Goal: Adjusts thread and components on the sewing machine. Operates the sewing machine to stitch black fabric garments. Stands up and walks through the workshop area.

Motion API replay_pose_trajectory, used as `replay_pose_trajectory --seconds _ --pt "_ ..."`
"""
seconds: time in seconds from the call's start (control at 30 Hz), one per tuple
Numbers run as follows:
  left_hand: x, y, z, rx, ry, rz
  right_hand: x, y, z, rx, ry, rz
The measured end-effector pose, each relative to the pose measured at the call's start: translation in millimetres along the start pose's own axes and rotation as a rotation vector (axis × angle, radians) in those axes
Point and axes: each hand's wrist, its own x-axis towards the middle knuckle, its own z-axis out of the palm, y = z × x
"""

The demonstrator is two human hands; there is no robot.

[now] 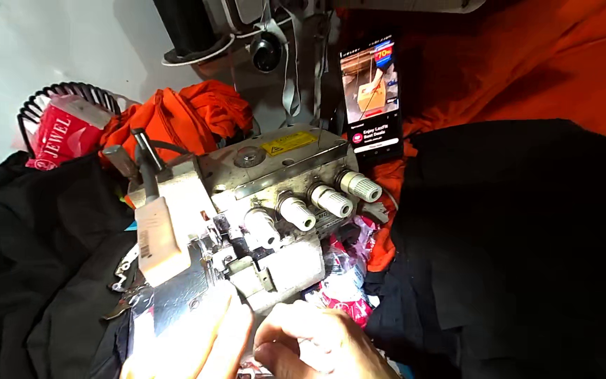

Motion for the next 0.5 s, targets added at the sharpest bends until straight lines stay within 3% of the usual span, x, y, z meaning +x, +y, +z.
replay_pose_trajectory --seconds 0.1,0.27,0.37,0.5 --pt "28.7 -23.8 -12.8 0.002 -0.155 0.121 0.2 -6.1 4.3 -0.158 0.058 -0.048" --pt "30.6 -48.7 -18.3 0.011 -0.191 0.23 1.1 -3.3 2.5 -0.29 0.056 -0.109" --pt "28.2 -61.4 -24.0 0.063 -0.181 0.229 2.2 6.1 -23.0 -0.622 0.032 -0.167" --pt "21.3 -97.7 -20.4 -0.16 -0.062 0.118 9.0 11.7 -69.2 -1.096 -0.134 -0.04"
